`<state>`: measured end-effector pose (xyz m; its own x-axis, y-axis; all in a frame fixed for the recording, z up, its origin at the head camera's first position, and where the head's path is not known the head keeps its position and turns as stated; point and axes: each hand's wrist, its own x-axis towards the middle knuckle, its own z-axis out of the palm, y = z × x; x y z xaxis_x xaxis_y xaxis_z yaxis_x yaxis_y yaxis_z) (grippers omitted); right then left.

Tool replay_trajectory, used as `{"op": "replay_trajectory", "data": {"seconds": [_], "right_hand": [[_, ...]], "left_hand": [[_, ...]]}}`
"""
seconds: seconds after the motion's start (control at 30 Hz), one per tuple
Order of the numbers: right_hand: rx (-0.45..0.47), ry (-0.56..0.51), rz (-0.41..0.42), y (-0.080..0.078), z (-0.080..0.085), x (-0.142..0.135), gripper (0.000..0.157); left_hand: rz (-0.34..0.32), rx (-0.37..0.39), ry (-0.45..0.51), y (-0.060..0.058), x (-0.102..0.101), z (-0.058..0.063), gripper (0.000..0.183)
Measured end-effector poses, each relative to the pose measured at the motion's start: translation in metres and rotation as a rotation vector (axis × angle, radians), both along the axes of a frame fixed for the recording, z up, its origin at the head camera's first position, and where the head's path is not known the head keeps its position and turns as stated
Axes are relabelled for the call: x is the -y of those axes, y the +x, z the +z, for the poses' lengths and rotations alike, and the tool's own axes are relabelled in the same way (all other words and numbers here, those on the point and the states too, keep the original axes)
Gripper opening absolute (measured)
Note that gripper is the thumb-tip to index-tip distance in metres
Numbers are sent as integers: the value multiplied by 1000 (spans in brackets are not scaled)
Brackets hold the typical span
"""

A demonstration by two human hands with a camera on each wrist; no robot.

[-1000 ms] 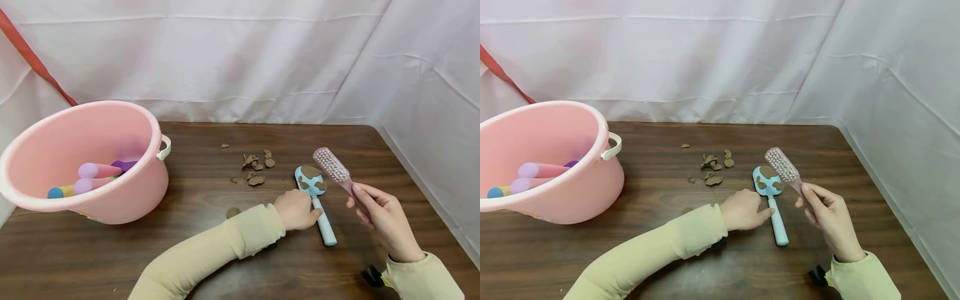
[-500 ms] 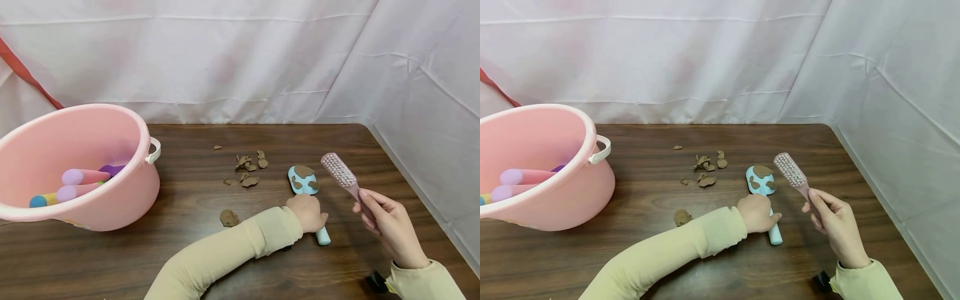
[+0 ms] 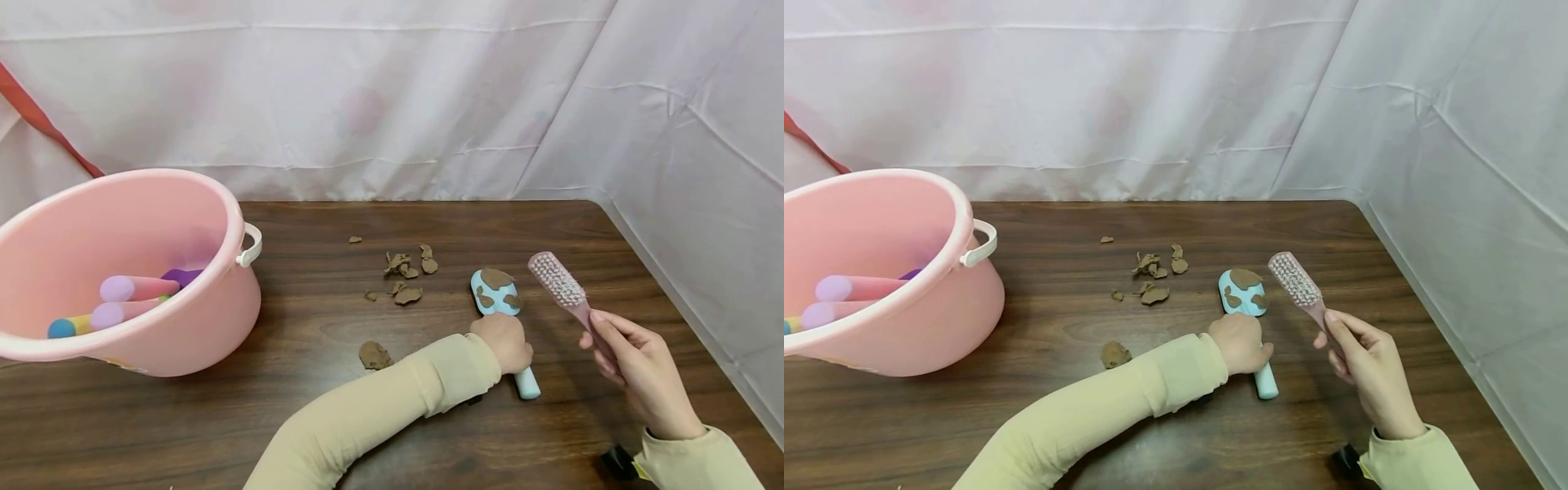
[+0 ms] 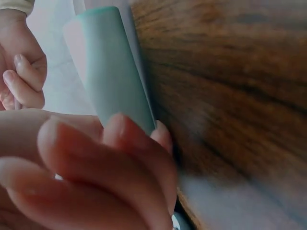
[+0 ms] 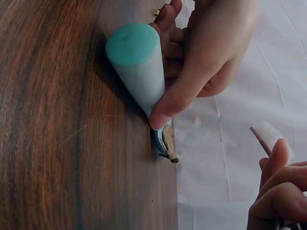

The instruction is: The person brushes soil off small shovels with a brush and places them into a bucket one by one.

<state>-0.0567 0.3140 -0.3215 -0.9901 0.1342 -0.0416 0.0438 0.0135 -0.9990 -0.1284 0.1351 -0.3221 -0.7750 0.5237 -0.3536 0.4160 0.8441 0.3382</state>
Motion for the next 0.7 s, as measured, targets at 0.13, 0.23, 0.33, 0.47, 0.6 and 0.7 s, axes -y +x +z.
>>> {"op": "replay_trajectory", "data": {"seconds": [0.13, 0.23, 0.33, 0.47, 0.6, 0.7], "right_hand": [[2, -8, 3, -1, -2, 0, 19], [5, -11, 5, -1, -2, 0, 19], [8, -12, 9, -2, -1, 1, 19], [13, -7, 8, -2, -2, 2, 20], [19, -11, 6, -3, -3, 2, 21], [6, -21, 14, -3, -3, 2, 21]], "left_hand": [[11, 3, 0, -2, 0, -2, 38], [9, -6, 7, -4, 0, -2, 36], [-2, -16, 2, -5, 1, -1, 33], [-12, -6, 4, -6, 3, 0, 32], [-11, 22, 18, -6, 7, 2, 32], [6, 65, 48, -5, 12, 3, 36]]}}
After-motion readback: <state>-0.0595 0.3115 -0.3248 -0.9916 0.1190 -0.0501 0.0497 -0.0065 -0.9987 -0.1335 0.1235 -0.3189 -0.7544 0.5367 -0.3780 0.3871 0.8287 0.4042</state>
